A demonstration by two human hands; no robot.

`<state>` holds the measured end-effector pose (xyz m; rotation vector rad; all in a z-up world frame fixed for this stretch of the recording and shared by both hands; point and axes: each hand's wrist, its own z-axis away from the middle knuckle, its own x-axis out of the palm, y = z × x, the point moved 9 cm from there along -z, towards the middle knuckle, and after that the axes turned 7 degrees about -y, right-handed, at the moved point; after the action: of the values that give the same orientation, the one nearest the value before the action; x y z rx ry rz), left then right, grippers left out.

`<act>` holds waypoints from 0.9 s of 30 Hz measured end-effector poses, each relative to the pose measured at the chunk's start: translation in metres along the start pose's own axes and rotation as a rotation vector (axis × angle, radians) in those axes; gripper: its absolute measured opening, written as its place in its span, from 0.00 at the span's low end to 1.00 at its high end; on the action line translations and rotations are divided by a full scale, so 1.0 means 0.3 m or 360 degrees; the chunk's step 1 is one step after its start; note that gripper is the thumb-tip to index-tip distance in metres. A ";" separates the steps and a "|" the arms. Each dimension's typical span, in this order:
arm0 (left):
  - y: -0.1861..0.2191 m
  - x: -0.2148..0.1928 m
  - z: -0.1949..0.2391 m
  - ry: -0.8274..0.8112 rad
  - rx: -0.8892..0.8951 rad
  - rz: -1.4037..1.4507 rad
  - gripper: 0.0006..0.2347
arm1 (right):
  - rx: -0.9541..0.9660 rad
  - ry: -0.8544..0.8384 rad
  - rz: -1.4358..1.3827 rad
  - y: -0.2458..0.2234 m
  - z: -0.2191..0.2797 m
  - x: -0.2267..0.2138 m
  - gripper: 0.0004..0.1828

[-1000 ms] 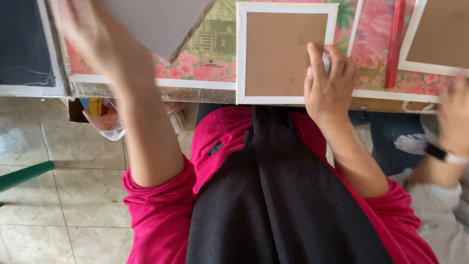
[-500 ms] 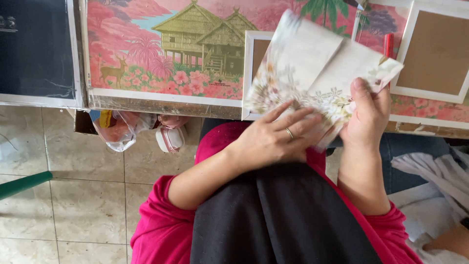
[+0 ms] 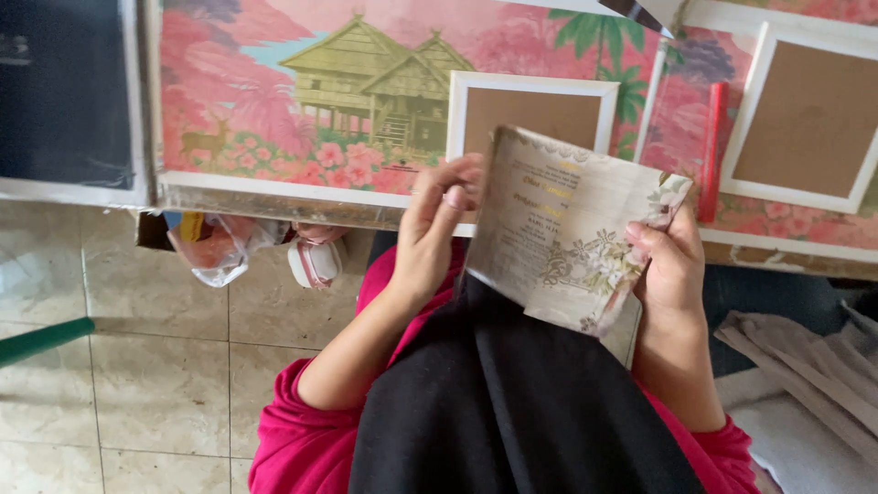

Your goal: Folding printed invitation sheets and inserting them into decorative covers at a finishing workstation.

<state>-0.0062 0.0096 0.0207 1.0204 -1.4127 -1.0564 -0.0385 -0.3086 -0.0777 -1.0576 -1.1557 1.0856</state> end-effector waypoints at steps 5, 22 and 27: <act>-0.026 0.040 -0.005 -0.0194 -0.0177 -0.0156 0.17 | -0.0050 -0.0011 -0.0167 -0.106 -0.037 0.079 0.32; -0.119 0.165 -0.034 -0.0486 -0.0141 -0.0827 0.15 | 0.0088 0.0732 0.0130 -0.097 0.305 -0.015 0.41; -0.093 0.161 -0.053 -0.0580 -0.0204 -0.0580 0.23 | -0.0071 0.0606 0.0475 -0.122 0.254 -0.032 0.23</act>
<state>0.0066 -0.0452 0.0065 1.0506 -1.4512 -1.6456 -0.1116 -0.3188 -0.0353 -1.4332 -0.7351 1.0300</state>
